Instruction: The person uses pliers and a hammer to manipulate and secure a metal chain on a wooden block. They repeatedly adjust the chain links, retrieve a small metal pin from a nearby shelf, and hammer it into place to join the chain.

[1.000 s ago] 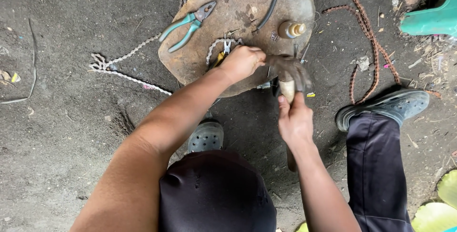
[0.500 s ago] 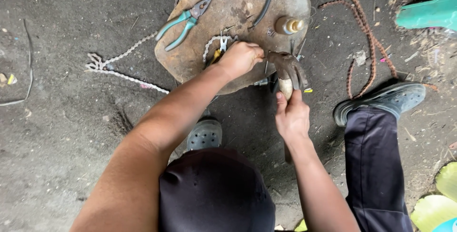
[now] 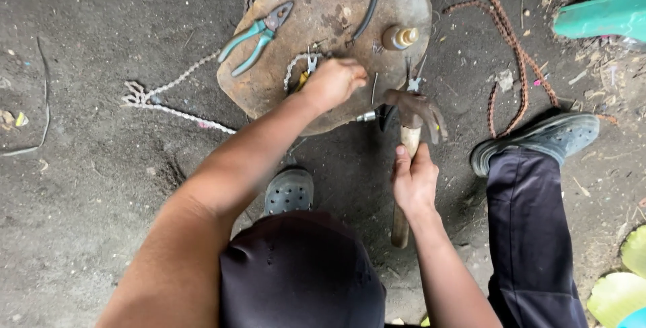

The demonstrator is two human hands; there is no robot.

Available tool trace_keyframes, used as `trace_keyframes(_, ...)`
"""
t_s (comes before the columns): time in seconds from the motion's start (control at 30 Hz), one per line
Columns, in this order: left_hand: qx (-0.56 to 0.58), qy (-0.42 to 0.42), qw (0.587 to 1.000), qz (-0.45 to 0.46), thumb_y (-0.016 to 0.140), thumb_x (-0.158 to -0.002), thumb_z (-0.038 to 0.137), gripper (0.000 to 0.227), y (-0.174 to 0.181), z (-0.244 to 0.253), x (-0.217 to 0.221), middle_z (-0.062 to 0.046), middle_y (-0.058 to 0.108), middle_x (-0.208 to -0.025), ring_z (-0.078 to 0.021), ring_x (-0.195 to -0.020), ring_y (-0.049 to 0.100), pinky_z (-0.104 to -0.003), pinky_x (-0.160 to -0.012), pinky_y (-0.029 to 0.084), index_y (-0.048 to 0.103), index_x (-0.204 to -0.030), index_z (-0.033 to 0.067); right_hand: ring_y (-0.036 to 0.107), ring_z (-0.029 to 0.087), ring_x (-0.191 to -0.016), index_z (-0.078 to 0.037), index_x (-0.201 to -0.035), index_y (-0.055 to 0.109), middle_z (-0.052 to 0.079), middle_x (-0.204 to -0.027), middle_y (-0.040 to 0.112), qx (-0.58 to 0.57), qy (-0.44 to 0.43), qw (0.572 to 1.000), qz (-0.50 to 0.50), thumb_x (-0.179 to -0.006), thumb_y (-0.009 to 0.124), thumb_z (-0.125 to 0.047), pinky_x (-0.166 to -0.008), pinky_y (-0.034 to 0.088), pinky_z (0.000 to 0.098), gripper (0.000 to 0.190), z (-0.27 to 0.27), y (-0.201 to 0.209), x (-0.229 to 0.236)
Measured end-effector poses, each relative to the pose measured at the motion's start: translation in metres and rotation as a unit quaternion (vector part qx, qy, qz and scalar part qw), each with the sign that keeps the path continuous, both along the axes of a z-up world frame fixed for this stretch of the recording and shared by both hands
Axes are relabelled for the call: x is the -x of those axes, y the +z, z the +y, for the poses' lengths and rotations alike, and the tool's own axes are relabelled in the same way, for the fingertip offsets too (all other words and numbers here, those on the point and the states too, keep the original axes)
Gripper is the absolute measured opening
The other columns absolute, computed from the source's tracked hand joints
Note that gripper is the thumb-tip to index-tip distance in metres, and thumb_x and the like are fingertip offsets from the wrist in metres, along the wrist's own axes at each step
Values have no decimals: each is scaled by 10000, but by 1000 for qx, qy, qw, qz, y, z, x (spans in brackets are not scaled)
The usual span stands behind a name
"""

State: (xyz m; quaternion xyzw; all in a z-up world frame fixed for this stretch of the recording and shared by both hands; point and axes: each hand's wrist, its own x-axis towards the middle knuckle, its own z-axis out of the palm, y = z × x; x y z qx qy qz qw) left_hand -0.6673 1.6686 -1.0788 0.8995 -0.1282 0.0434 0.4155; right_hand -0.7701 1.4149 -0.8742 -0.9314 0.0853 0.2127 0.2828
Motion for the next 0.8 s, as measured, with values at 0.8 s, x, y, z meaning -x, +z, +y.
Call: trace_keyframes(0.8,313,262,896,177,824,-1063,163,167,114,120,60,-89,818,-846,-101,-687,766,-232,-639,673,851,-1208,87,766,517,-1175,-60,-1255,686,338,-1091,802,105,96,966,215,-1117,508,-562,-969,601,626,550,63,38,-6)
